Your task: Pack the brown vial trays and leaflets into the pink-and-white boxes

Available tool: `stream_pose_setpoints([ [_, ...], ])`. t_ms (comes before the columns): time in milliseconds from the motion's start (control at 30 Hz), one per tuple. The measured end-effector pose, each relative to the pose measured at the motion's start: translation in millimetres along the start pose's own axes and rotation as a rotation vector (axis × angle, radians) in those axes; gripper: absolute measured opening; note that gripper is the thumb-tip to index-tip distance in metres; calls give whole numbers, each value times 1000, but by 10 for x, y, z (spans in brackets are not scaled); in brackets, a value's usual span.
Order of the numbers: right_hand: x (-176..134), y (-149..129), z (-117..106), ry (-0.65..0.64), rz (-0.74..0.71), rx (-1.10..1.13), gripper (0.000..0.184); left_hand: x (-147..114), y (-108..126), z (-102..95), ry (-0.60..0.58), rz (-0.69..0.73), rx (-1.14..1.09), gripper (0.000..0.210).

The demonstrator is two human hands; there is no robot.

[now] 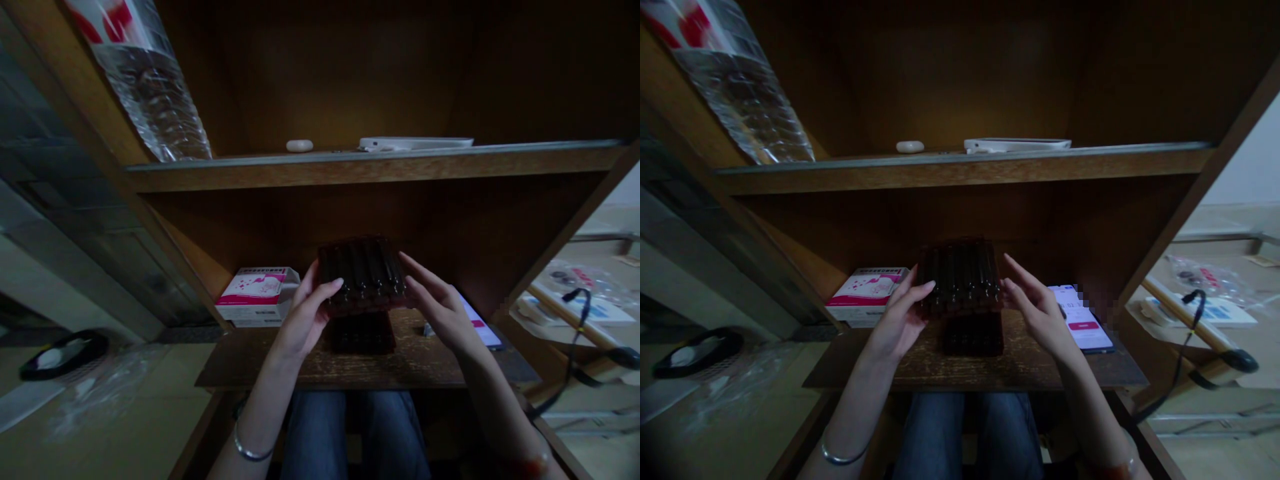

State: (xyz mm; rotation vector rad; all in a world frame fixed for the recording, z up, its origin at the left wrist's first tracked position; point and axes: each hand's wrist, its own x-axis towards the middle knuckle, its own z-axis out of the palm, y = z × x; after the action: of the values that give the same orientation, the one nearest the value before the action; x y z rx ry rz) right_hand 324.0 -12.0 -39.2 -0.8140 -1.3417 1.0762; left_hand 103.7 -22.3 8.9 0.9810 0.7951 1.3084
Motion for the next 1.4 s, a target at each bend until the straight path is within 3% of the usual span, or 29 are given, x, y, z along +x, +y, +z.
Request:
stream_pose_setpoints([
  [100,1,17,25,-44,115,159,56,-26,-15,-6,-63,37,56,73],
  [267,-50,-117,127,39,140,15,49,-73,10,33,-149,101,137,82],
  [533,-66,-196,153,79,127,55,45,-55,6,1,-231,82,159,89],
  [733,-95,-182,112,34,52,55,57,-37,23,-17,-260,183,302,88],
  [867,-109,-177,52,7,-34,20,62,-24,12,-68,-275,203,388,74],
  [1033,-103,-215,17,-14,-208,-75,58,-9,14,-92,-306,440,566,53],
  [1167,-99,-241,21,-26,-315,-118,57,-32,49,-52,-342,558,607,50],
  [1400,-123,-264,25,-17,-348,-141,55,-82,76,-11,-351,663,646,48],
])
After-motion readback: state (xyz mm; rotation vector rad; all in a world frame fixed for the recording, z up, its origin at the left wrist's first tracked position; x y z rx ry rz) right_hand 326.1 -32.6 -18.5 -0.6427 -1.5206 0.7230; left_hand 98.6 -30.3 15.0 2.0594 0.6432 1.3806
